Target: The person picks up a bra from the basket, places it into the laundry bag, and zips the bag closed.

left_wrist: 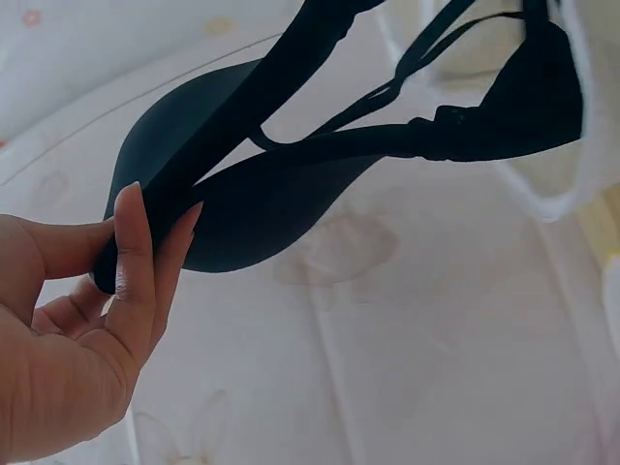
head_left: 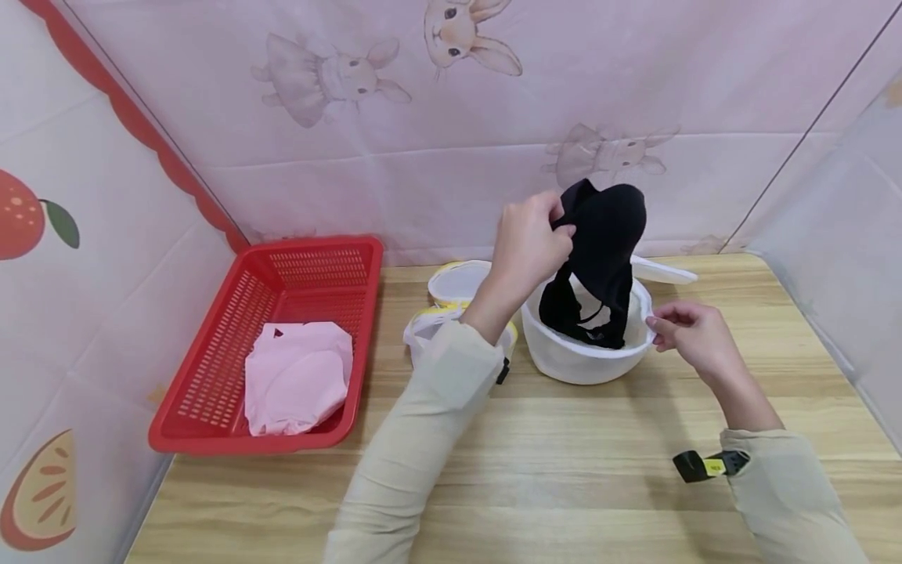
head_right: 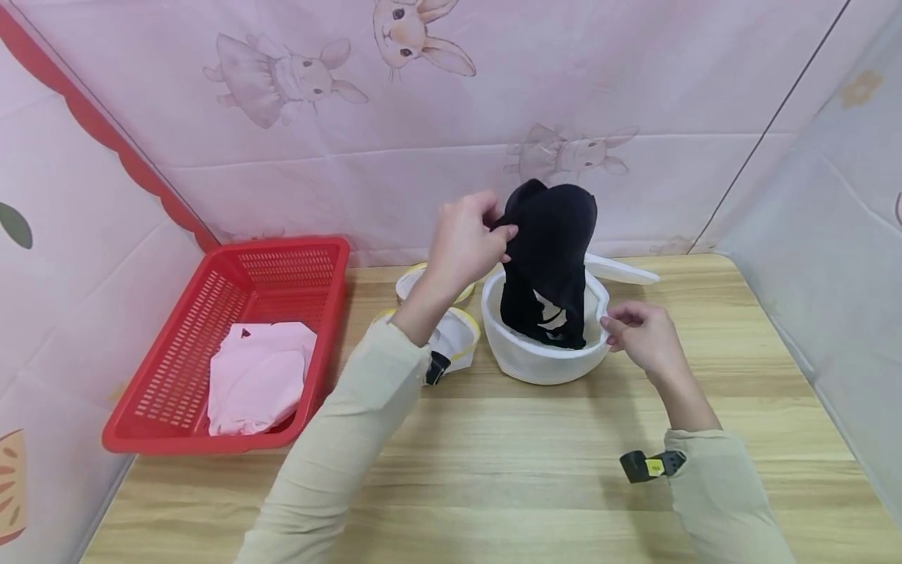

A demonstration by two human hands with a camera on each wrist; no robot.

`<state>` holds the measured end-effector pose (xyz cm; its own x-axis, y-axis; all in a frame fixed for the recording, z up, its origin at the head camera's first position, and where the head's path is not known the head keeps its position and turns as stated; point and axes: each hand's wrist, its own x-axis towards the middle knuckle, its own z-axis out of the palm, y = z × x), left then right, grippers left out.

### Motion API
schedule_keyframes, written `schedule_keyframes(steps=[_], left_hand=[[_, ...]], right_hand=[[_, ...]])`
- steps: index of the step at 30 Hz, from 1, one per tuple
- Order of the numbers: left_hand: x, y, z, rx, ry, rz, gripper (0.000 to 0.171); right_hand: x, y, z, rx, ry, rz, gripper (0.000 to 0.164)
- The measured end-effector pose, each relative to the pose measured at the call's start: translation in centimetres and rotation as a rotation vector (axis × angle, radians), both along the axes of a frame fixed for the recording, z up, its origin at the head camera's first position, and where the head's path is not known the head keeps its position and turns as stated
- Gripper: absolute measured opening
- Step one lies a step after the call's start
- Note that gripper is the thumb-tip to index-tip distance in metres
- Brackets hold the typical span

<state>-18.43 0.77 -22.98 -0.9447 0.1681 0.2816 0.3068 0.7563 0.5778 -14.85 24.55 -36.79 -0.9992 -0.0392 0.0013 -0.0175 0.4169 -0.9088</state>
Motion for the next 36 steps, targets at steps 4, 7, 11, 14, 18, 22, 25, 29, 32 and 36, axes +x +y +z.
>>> schedule_keyframes(steps=[4,7,11,14,18,22,25,29,32,36], left_hand=[[-0.1,-0.2,-1.4,0.011,-0.011,-0.015,0.017],[-0.3,-0.4,-2.4,0.008,-0.024,-0.022,0.015],[-0.4,-0.6,-3.4,-0.006,-0.048,-0.029,0.01],[-0.5,-0.7,-4.2,-0.024,-0.068,-0.037,0.006],[-0.6,-0.7,-5.2,-0.03,-0.106,-0.058,0.006],[-0.7,-0.7,-6.0,-0.037,-0.114,-0.076,0.009],[-0.7,-0.7,-6.5,-0.048,-0.115,-0.083,0.012],[-0.6,-0.4,-7.0,-0.076,-0.12,-0.1,0.015],[-0.5,-0.1,-7.3,-0.125,-0.116,-0.124,0.015],[-0.4,0.3,-7.5,-0.217,-0.145,-0.162,0.014]], right_hand=[[-0.1,0.0,0.0,-0.01,-0.001,-0.023,0.022],[-0.1,-0.1,0.0,-0.027,0.007,-0.035,0.02],[-0.2,-0.1,0.1,-0.029,0.022,-0.05,0.018],[-0.3,-0.1,0.1,-0.023,0.03,-0.057,0.018],[-0.4,-0.1,0.2,-0.01,0.031,-0.067,0.018],[-0.5,-0.1,0.3,0.013,0.027,-0.081,0.018],[-0.5,-0.1,0.4,0.028,0.024,-0.084,0.019],[-0.6,-0.1,0.6,0.028,0.023,-0.089,0.019],[-0.6,-0.2,0.7,0.025,0.027,-0.095,0.019],[-0.7,-0.6,0.9,0.019,0.041,-0.101,0.018]])
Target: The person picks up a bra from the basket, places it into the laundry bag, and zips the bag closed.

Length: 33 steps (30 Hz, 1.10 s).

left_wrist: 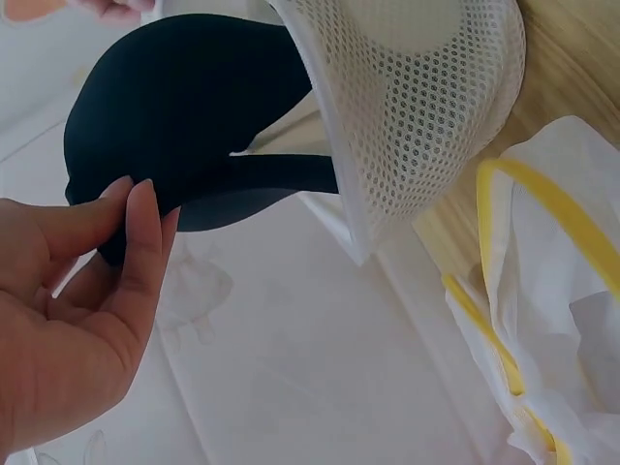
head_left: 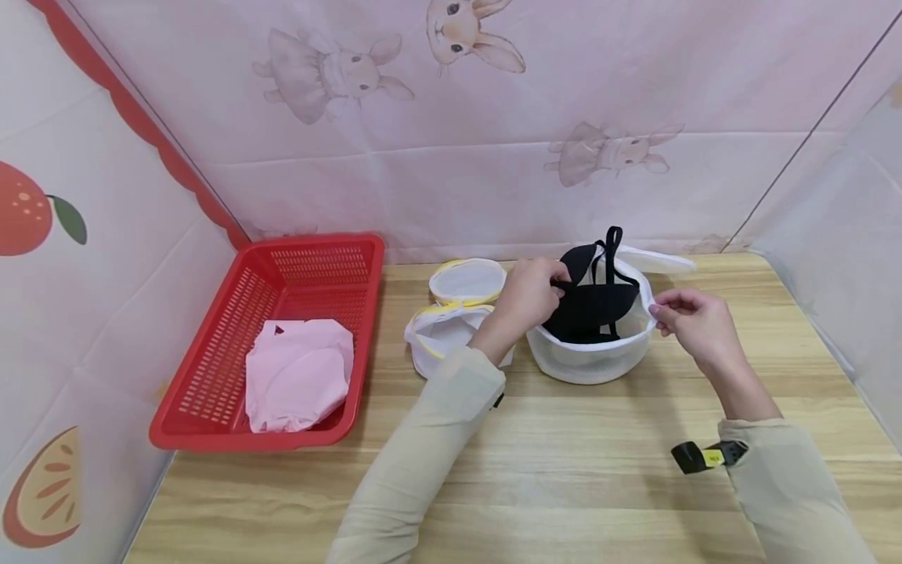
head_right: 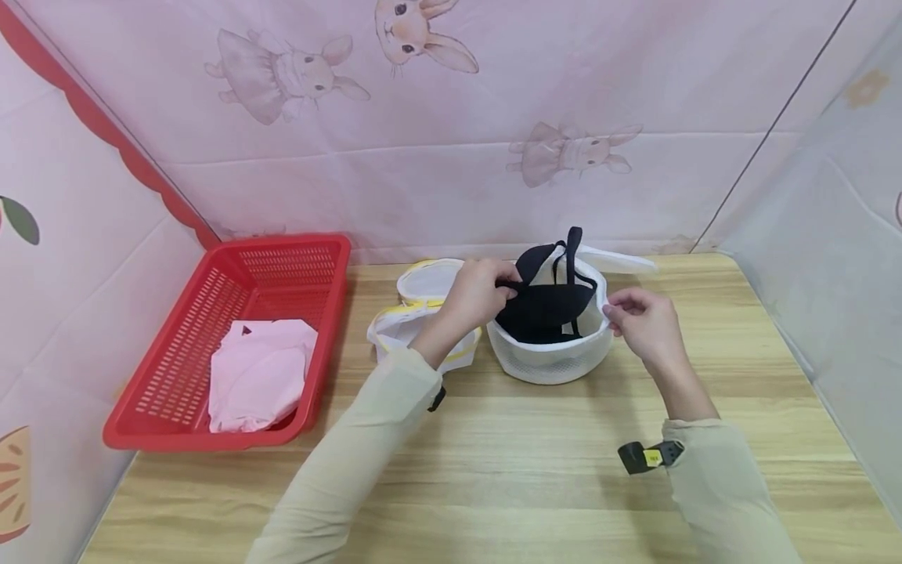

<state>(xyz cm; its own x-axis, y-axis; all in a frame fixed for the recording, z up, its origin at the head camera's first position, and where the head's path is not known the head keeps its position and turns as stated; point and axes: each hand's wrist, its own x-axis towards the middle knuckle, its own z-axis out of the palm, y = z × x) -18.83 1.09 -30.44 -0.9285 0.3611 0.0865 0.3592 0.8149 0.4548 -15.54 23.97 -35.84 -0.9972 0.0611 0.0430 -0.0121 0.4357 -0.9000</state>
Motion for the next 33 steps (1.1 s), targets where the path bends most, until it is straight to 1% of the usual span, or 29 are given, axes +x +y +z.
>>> schedule_keyframes(steps=[2,4,7,10,13,16,17,19,20,22,23,24,25,31,33], left_hand=[[0.1,0.1,0.0,-0.028,-0.021,-0.026,0.013],[0.1,0.0,0.1,-0.036,-0.039,-0.052,0.014],[0.1,-0.3,0.4,-0.035,-0.038,-0.091,0.012],[0.0,-0.7,0.6,-0.029,-0.032,-0.11,0.012],[0.0,-1.0,0.6,-0.038,-0.05,-0.131,0.011],[0.0,-1.2,0.5,-0.06,-0.081,-0.146,0.011],[0.0,-1.3,0.5,-0.067,-0.094,-0.147,0.01],[-0.1,-1.2,0.3,-0.078,-0.116,-0.141,0.01],[-0.1,-1.1,0.3,-0.083,-0.126,-0.133,0.009],[-0.1,-0.9,0.1,-0.095,-0.144,-0.121,0.01],[-0.1,-0.8,-0.1,-0.099,-0.151,-0.118,0.01],[-0.1,-0.6,-0.2,-0.103,-0.159,-0.113,0.01],[-0.2,-0.5,-0.4,-0.106,-0.164,-0.105,0.011],[-0.4,0.3,-1.2,-0.096,-0.165,-0.034,0.009],[-0.5,0.6,-1.6,-0.08,-0.154,-0.024,0.009]], right_hand=[[0.0,-0.2,0.2,-0.007,0.007,-0.001,0.018],[0.0,-0.2,0.3,-0.013,0.011,-0.003,0.017],[-0.2,-0.1,0.3,-0.024,0.003,-0.007,0.016],[-0.4,0.3,0.1,-0.046,-0.008,-0.013,0.013],[-0.6,0.7,-0.1,-0.071,-0.017,-0.017,0.011],[-0.9,1.1,-0.7,-0.106,-0.007,-0.01,0.01],[-1.1,1.3,-1.1,-0.166,0.001,-0.003,0.009],[-1.3,1.5,-1.4,-0.18,0.011,0.0,0.009],[-1.3,1.5,-1.4,-0.185,0.019,0.004,0.007],[-1.2,1.2,-1.2,-0.177,0.021,0.004,0.009],[-1.1,1.1,-1.0,-0.166,0.024,0.007,0.007],[-0.9,0.7,-0.6,-0.108,0.024,0.002,0.008],[-0.8,0.5,-0.4,-0.099,0.025,0.005,0.008],[-0.6,-0.2,0.2,-0.089,0.021,0.026,0.013],[-0.6,-0.3,0.3,-0.096,0.014,0.034,0.013]])
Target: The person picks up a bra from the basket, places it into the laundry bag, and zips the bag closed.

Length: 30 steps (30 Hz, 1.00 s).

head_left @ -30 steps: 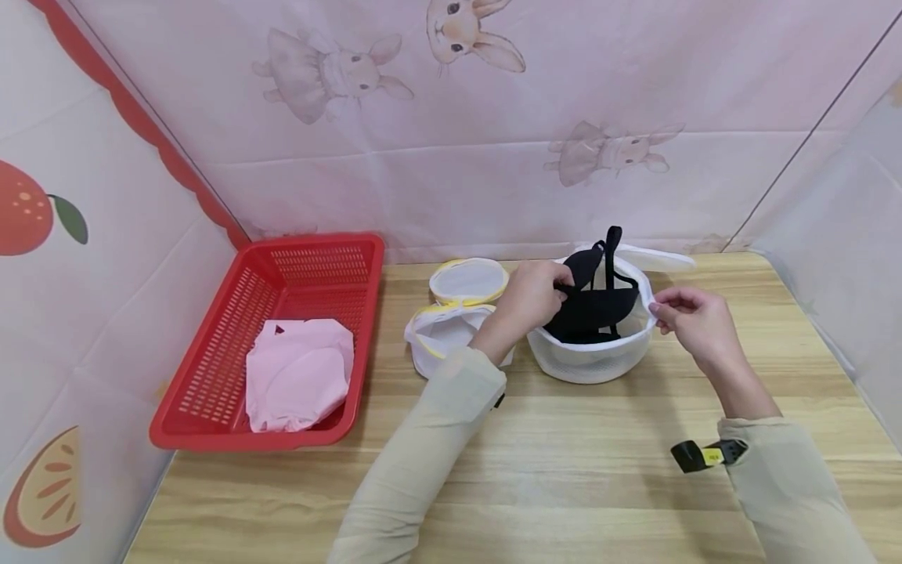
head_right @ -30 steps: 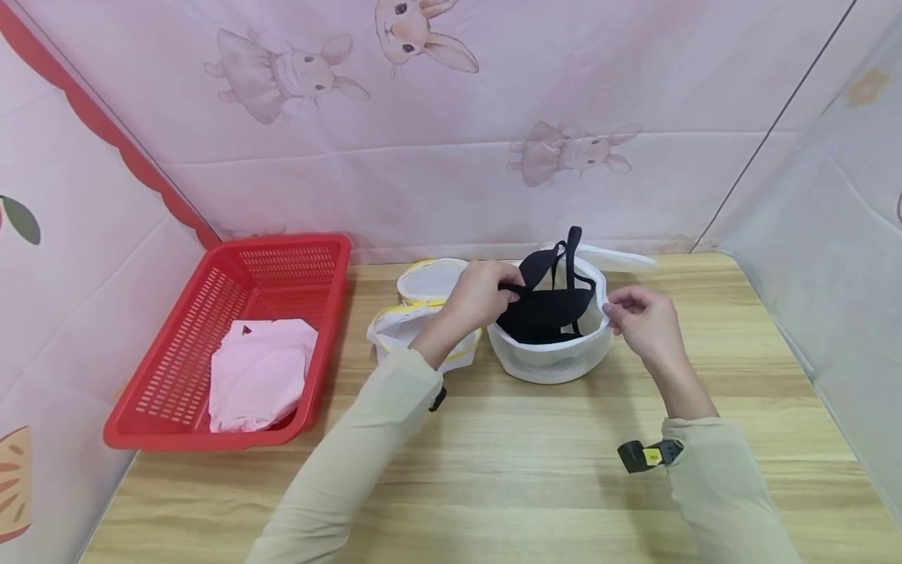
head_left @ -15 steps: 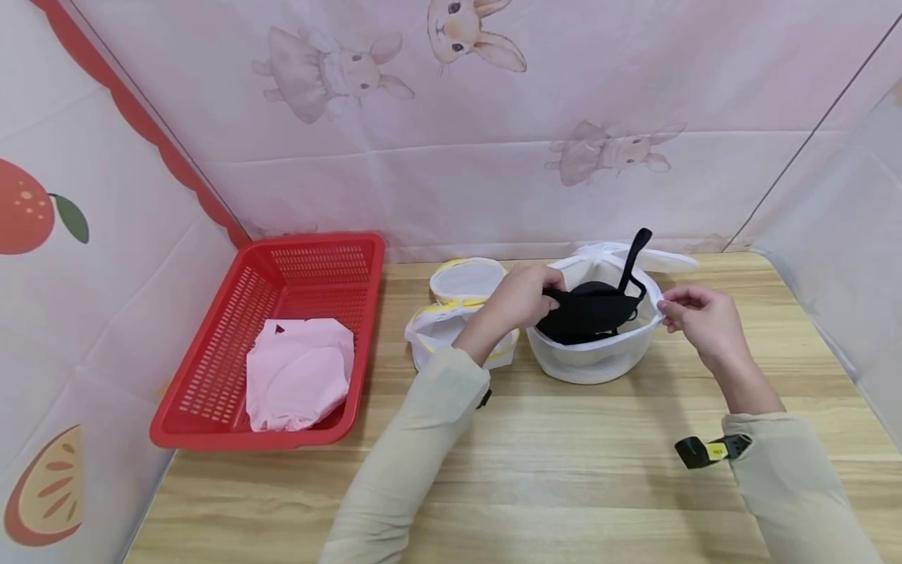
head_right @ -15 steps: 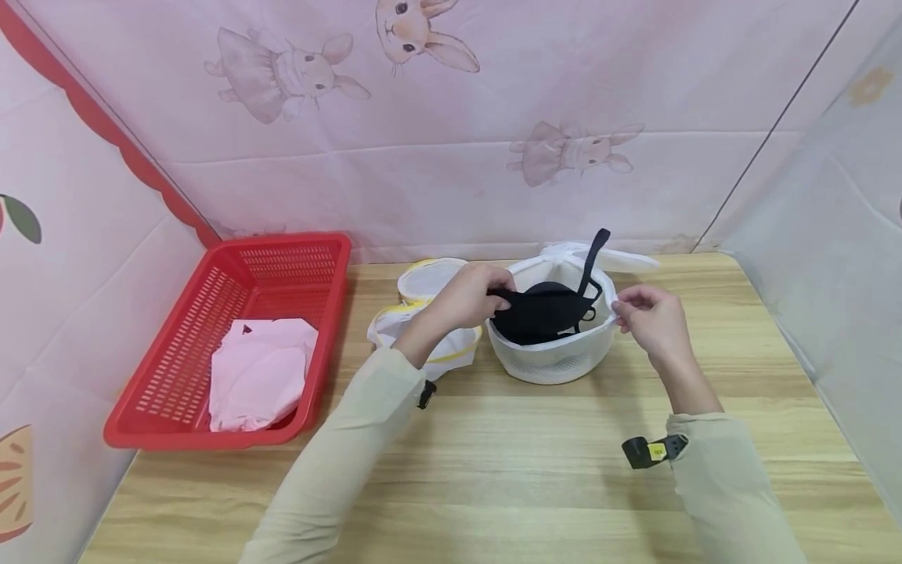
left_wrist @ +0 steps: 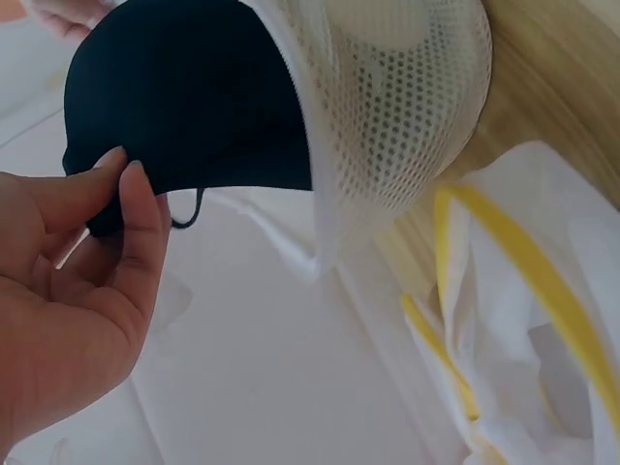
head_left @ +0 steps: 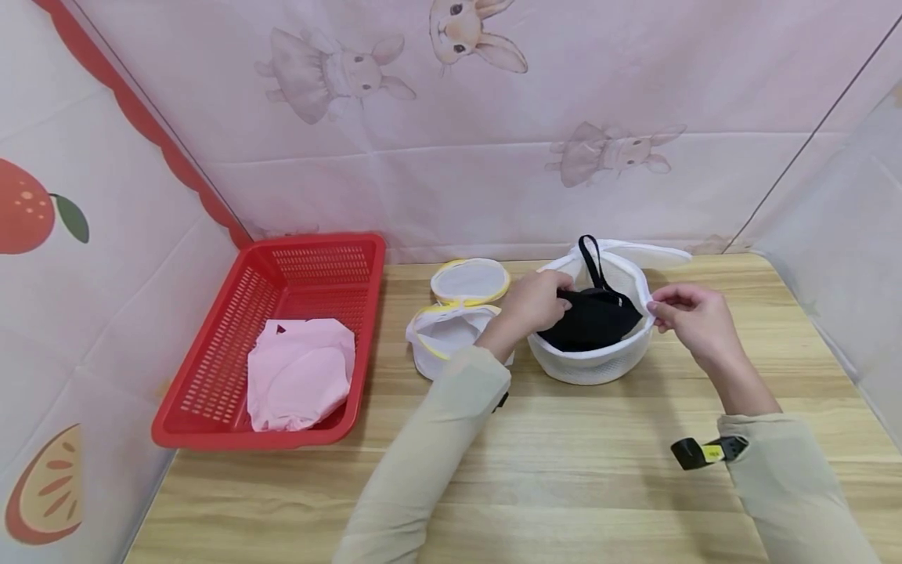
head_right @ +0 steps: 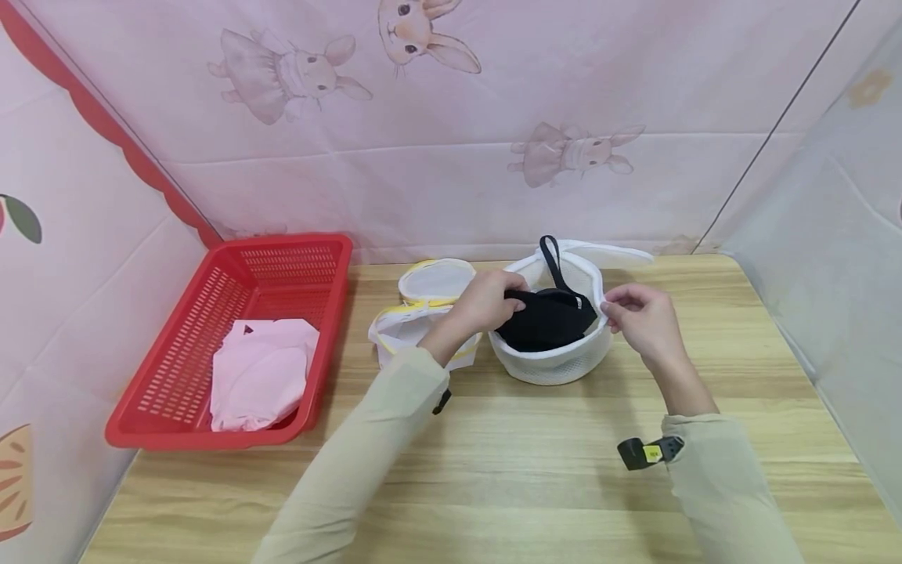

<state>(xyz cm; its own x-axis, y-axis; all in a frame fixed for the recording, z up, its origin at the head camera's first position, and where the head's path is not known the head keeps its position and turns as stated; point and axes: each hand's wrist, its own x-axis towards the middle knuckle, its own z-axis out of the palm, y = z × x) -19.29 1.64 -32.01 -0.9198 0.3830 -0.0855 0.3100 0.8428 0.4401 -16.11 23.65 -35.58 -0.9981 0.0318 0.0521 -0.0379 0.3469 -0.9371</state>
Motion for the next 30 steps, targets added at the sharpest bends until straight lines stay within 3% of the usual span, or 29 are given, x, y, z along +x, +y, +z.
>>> schedule_keyframes(steps=[15,20,27,30], left_hand=[[0.0,1.3,-2.4,0.118,0.13,0.033,0.02],[0.0,1.6,-2.8,0.141,0.176,0.025,0.022],[0.3,2.0,-3.2,0.125,0.215,-0.015,0.021],[0.3,2.0,-3.3,0.143,0.205,-0.029,0.023]], right_hand=[[0.2,-0.6,0.0,-0.086,0.02,0.046,0.005],[0.4,-1.0,0.1,-0.061,0.033,0.074,0.004],[0.7,-1.6,0.3,-0.116,0.057,0.099,0.004],[0.7,-1.6,0.2,-0.107,0.06,0.086,0.002]])
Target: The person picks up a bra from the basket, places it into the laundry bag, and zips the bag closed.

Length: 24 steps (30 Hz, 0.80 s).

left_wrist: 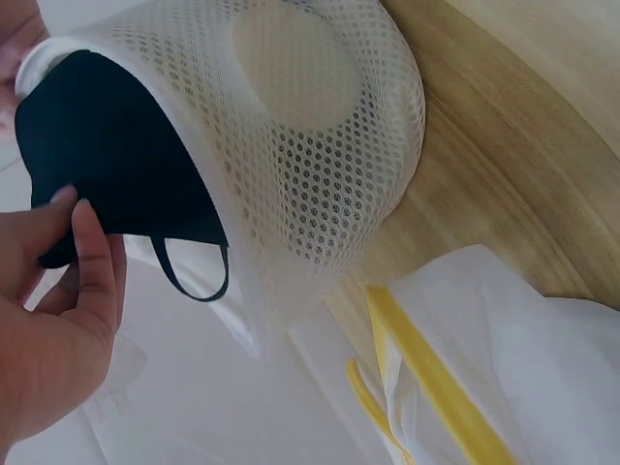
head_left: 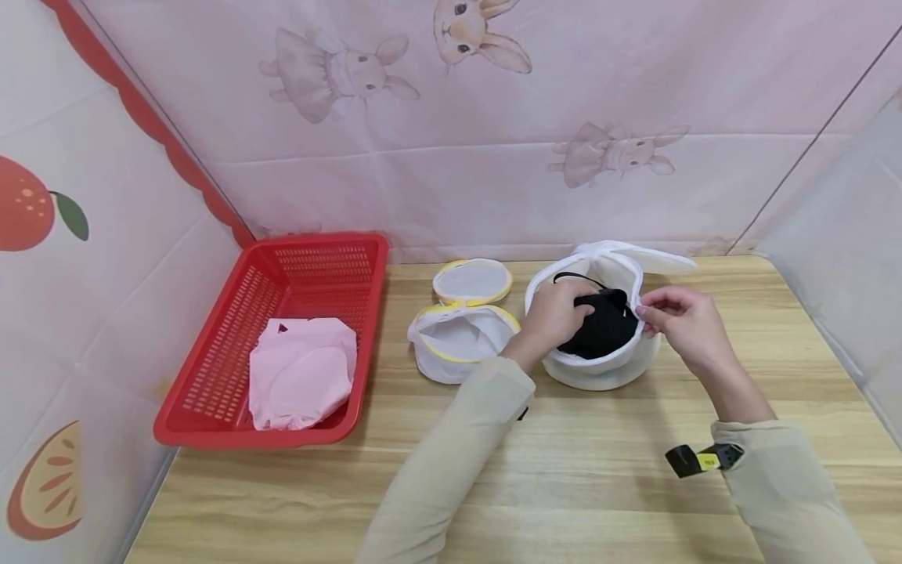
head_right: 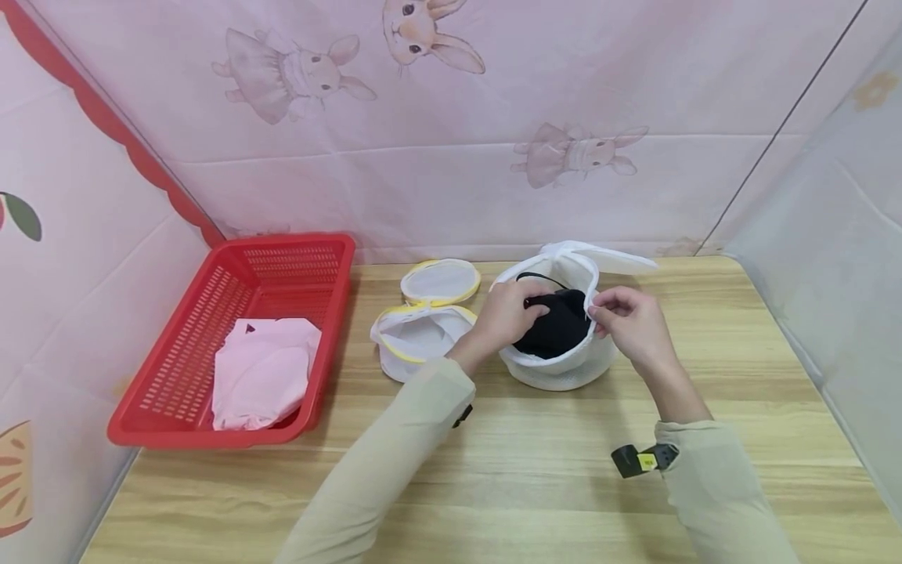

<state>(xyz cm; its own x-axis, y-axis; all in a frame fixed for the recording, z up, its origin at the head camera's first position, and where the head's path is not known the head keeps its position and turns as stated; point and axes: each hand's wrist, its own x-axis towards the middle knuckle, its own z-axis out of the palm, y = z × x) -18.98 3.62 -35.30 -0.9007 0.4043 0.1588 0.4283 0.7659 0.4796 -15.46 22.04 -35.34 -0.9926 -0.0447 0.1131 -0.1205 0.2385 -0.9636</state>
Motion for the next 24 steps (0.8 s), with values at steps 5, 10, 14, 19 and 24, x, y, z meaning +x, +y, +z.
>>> schedule_keyframes(steps=[5,10,14,19,24], left_hand=[[-0.4,-0.4,0.1,0.106,-0.108,0.002,0.029],[-0.7,-1.3,0.8,0.16,-0.218,0.003,0.034],[-0.7,-2.2,1.0,0.163,-0.232,0.073,0.033],[-0.9,-3.1,0.0,0.152,-0.221,0.296,0.021],[-1.2,-3.7,-1.3,0.13,-0.259,0.449,0.025]], right_hand=[[-0.1,0.9,-0.1,0.066,-0.04,-0.041,0.007],[0.0,1.9,-0.1,0.106,-0.072,-0.052,0.008],[0.1,2.4,-0.1,0.122,-0.082,-0.058,0.009],[0.3,2.8,-0.1,0.116,-0.079,-0.057,0.004],[0.3,3.1,-0.1,0.109,-0.079,-0.055,0.006]])
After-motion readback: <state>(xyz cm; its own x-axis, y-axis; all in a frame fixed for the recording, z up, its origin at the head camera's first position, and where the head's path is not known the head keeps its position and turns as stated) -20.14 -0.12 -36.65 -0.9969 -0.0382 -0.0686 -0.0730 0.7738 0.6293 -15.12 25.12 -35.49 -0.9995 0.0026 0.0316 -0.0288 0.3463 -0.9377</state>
